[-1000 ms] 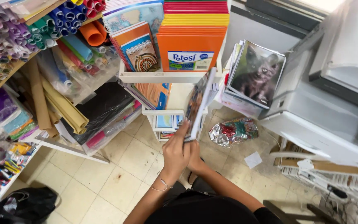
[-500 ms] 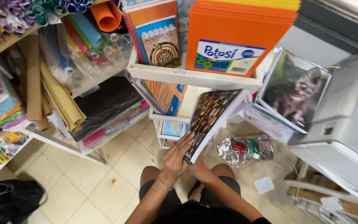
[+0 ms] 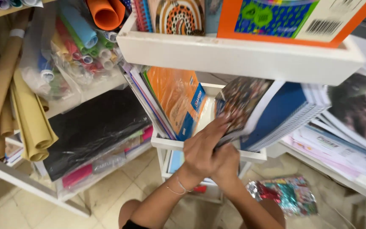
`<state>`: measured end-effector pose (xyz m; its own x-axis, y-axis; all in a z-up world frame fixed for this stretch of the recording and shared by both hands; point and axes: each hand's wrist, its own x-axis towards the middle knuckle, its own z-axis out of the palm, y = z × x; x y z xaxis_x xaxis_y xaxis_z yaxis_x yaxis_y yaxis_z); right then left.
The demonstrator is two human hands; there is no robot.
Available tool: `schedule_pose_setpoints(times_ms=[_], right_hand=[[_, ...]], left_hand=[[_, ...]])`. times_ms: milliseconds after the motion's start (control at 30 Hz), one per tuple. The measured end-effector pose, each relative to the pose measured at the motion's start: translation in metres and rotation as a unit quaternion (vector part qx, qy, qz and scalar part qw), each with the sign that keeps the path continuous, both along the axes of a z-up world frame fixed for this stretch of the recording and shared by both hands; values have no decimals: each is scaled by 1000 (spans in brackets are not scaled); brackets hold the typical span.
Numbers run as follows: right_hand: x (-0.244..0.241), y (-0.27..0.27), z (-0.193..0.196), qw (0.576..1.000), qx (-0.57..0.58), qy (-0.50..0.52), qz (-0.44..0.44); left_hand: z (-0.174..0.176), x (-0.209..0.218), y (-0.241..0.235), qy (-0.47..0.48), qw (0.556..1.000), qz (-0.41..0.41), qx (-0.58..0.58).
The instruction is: Organizing and browsing through notebooks and stationery items on a display shelf
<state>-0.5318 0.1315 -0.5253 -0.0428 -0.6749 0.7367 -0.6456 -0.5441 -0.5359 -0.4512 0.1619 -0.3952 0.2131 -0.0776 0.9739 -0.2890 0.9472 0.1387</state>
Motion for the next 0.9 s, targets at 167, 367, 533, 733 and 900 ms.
schedule_pose_setpoints(times_ms=[167,367,533,733,900], right_hand=[[10,1,-9,999,-11,30,-30],[6,11,-13,994,-11,65,-88],[-3,19,-3,985,-9,83,-153],[-5,19,-2,992,-47,34,-108],[-25,-5,-11,986,-96,34,-135]], left_hand=[[-33,-9,-8,-32,996,0,88],[-52,9,-13,-170,958,28,230],[-55,6,-37,-177,943,16,283],[-61,-7,-47,-76,957,48,276],[-75,-32,-70,-35,976,72,201]])
